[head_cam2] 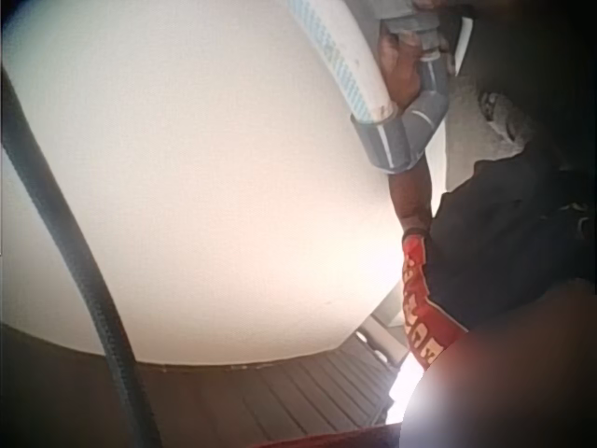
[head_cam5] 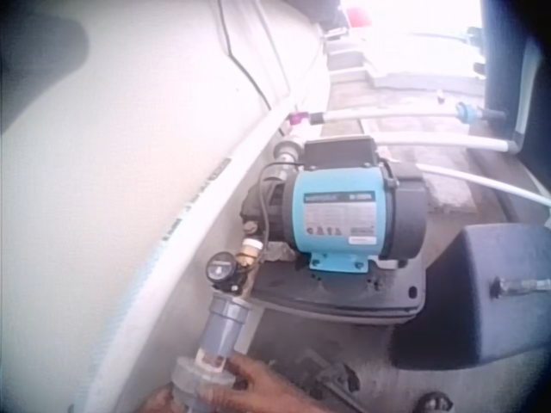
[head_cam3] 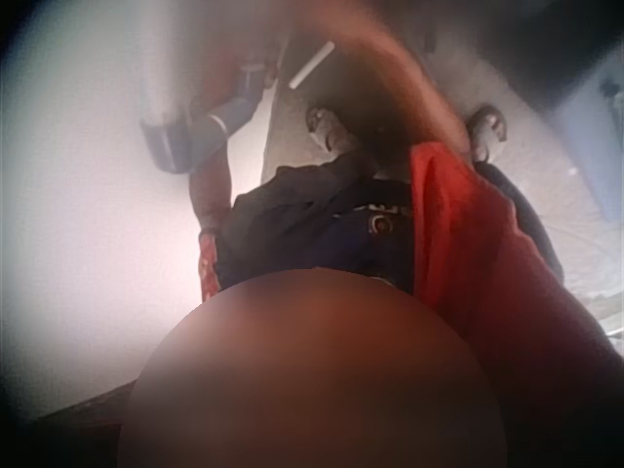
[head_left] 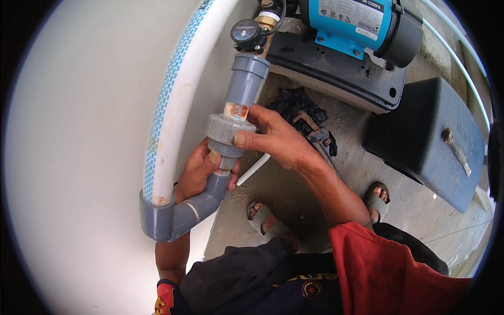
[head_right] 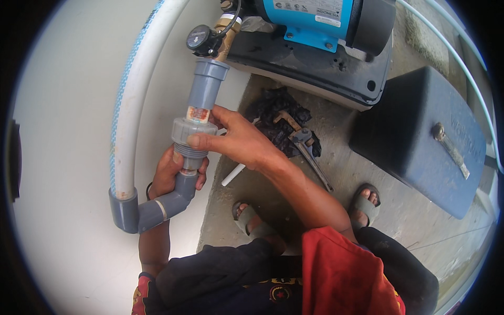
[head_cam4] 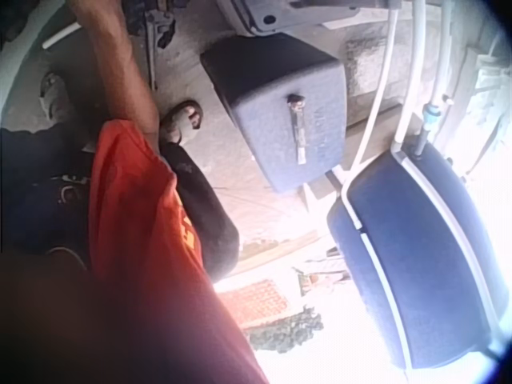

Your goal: The person uses a pipe wrench to loosen a PVC union on a water pump assembly, removes the fitting, and replaces a rubber O-ring seal. They then reassemble the union and tighten it by hand.

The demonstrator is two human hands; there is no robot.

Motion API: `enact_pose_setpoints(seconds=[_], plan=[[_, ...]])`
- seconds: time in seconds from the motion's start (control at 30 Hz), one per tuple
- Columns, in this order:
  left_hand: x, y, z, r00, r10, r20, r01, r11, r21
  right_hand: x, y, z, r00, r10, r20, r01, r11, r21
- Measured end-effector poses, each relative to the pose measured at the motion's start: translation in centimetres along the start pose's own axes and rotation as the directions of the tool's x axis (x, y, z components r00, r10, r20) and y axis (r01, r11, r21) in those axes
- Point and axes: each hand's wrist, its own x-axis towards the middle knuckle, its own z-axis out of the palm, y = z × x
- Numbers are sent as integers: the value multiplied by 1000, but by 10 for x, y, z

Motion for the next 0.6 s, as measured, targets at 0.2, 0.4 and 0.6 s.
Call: enact_pose_setpoints(seconds=[0.2,0.4,0.6], plan=[[1,-1,-1,1000,13,3,-13,999,44,-1,1,0,1000,5,-22,-5,999,40],[3,-5,-3,1000,17,4,-18,993,120,-2,-3,1,998,51,-35,-50,999,8],[0,2,-4,999,1,41,-7,990,144,-3,-7,1,999,46,-26,-45,999,21]])
